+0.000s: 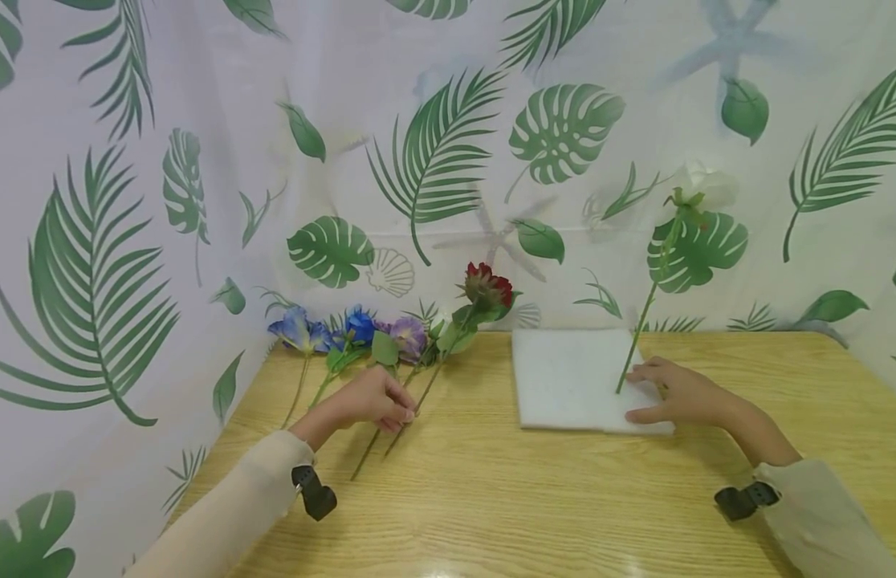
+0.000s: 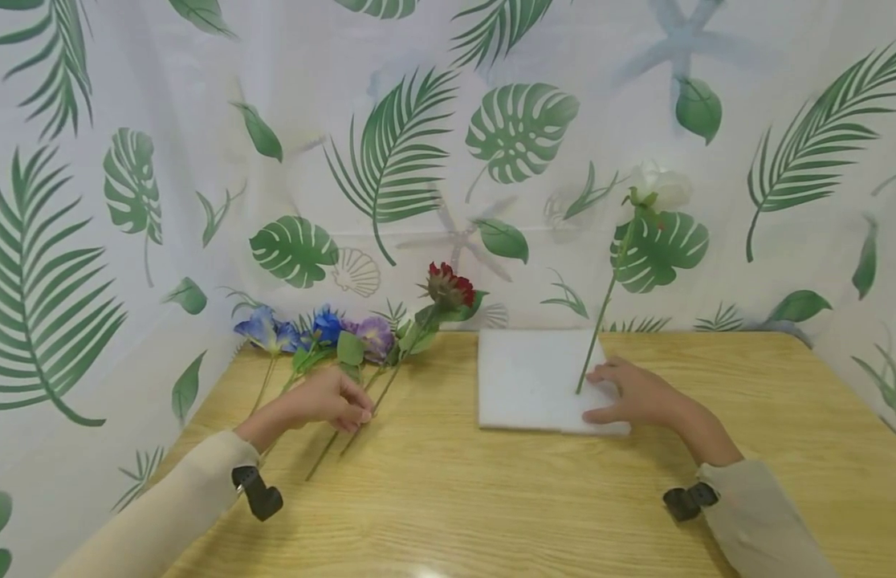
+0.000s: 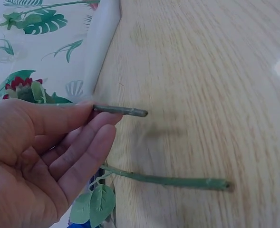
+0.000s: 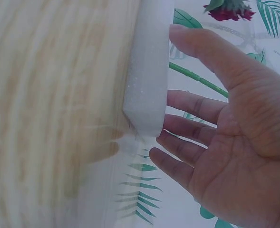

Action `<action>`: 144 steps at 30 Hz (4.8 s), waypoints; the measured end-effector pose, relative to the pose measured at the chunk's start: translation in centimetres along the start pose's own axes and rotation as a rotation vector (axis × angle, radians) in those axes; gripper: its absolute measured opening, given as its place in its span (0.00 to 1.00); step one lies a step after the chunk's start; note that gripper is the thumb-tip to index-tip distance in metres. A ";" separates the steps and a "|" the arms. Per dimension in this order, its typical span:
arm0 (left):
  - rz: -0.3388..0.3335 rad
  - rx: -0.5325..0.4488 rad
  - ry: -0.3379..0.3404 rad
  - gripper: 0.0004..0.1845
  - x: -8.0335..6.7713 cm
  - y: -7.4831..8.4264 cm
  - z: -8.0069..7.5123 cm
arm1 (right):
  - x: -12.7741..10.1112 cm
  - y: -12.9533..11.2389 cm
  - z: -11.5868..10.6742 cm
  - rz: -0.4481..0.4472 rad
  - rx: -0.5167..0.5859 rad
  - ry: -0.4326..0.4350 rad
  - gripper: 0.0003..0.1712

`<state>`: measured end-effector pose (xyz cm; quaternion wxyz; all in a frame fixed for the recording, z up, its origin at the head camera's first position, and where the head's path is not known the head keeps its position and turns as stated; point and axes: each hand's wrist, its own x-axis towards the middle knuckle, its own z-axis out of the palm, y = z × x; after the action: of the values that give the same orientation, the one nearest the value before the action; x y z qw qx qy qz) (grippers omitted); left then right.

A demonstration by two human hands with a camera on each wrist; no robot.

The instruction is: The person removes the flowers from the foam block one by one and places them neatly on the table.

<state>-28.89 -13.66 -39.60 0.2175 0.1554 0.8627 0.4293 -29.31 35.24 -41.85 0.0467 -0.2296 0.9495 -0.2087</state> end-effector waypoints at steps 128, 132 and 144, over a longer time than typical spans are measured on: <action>-0.039 -0.042 -0.086 0.13 4.5 5.7 0.9 | -0.2 0.3 0.0 0.025 0.040 -0.009 0.42; 0.045 -0.086 -0.111 0.17 6.3 7.3 2.4 | -0.3 0.3 0.0 0.026 0.054 -0.007 0.42; 0.204 -0.337 -0.108 0.19 12.4 10.8 8.8 | -0.3 0.1 -0.3 0.036 0.036 -0.025 0.41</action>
<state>-34.16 4.15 -38.57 0.2417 0.2263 0.7454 0.5786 -29.15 35.54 -41.64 0.0664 -0.2143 0.9489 -0.2220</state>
